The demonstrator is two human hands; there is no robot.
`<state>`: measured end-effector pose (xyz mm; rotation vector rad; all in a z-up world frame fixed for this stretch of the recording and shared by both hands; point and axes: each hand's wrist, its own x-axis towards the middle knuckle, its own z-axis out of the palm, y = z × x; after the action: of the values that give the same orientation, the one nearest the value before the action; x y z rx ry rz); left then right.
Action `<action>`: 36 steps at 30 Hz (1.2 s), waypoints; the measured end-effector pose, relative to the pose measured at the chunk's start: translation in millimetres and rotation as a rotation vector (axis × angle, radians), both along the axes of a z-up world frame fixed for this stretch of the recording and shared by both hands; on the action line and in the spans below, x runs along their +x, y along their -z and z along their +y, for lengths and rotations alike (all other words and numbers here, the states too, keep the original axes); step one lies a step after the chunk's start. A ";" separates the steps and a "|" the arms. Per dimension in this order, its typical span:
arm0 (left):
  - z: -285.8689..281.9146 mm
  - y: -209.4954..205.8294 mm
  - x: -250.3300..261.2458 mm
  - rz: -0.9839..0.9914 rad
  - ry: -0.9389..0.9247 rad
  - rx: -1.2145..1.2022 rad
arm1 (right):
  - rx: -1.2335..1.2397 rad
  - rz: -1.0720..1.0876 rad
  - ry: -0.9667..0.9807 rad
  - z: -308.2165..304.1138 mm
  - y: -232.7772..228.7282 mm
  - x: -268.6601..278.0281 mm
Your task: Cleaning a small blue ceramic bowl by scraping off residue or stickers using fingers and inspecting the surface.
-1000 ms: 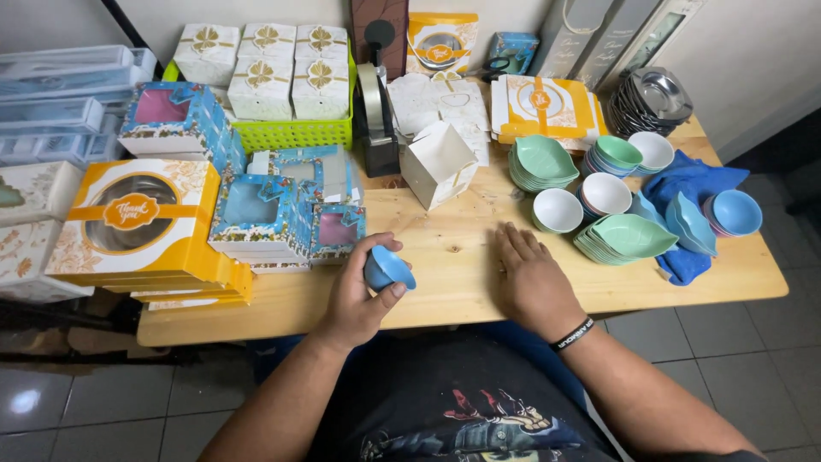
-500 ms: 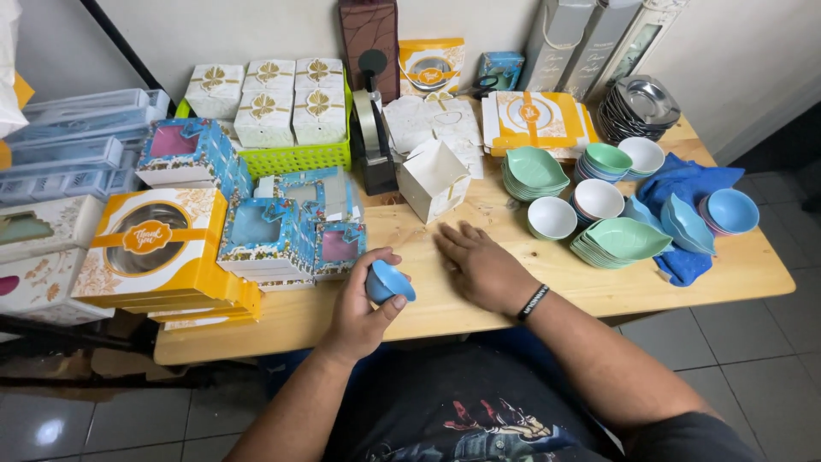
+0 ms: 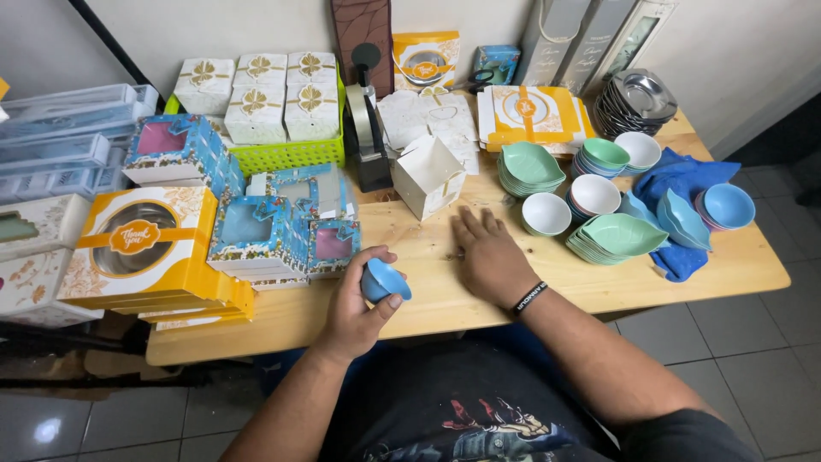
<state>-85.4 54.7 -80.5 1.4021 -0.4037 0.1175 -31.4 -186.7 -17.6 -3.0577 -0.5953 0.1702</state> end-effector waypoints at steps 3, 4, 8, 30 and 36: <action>0.2 -1.7 0.7 0.005 0.009 -0.019 | 0.081 0.026 -0.150 15.0 2.0 -0.2; 0.0 -3.9 1.1 0.005 0.009 -0.015 | 0.086 0.025 -0.150 12.6 -1.5 -4.3; 2.0 -3.9 0.7 0.018 0.014 -0.036 | 0.449 -0.045 -0.230 -12.8 -1.3 -10.8; -29.9 -69.1 39.4 -0.143 0.260 -0.124 | 1.132 -0.061 -0.296 -28.9 -70.7 35.3; -50.0 -110.5 81.9 -0.535 0.055 0.251 | 1.203 -0.268 -0.469 -28.1 -74.8 61.3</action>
<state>-3.5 4.7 30.0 1.5978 -0.9240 0.4132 30.0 -214.9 57.2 -1.7584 -0.9496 -0.4390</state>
